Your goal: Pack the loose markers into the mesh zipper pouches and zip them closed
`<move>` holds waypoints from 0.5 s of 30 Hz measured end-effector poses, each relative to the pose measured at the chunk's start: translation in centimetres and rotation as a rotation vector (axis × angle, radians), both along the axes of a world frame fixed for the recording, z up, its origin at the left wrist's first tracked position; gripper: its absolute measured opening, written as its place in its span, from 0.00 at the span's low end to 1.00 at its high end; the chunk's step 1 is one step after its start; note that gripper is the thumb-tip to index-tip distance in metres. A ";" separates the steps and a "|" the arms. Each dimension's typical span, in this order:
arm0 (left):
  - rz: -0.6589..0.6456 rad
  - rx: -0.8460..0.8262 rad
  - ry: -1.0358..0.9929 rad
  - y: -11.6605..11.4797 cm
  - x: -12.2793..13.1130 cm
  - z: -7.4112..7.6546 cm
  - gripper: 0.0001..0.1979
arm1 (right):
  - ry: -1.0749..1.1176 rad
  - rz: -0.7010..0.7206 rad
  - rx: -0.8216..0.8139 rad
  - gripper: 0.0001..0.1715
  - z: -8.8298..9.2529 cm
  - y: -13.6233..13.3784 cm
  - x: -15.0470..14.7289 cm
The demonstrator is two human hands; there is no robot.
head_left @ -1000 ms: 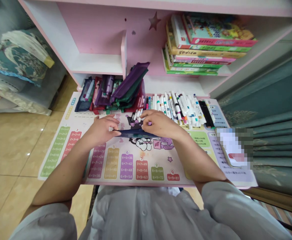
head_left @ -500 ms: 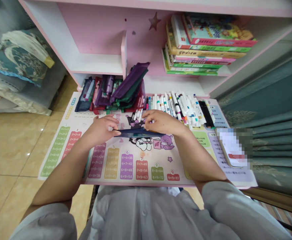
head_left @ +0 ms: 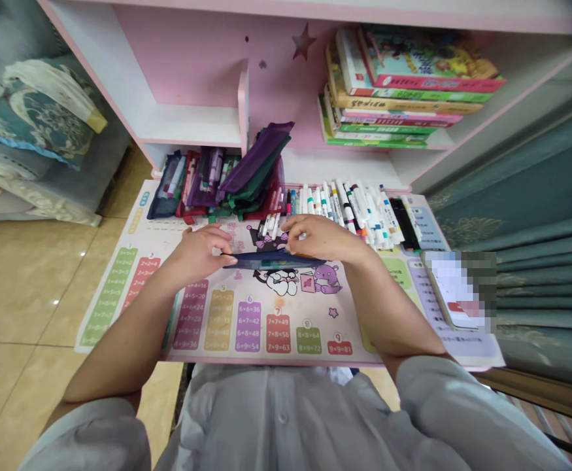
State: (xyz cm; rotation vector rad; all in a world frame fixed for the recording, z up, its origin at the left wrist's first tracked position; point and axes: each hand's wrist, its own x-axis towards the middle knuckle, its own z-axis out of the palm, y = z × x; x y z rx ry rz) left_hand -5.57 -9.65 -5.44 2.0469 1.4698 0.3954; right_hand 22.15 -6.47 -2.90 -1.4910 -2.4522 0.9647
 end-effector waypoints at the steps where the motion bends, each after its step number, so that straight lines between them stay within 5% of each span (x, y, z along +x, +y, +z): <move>1: 0.003 -0.002 0.001 0.0 0.0 0.0 0.08 | -0.002 0.000 -0.002 0.12 0.0 0.0 0.0; 15: 0.008 -0.013 -0.012 0.1 0.0 0.0 0.08 | -0.036 -0.049 -0.033 0.10 0.5 -0.1 0.3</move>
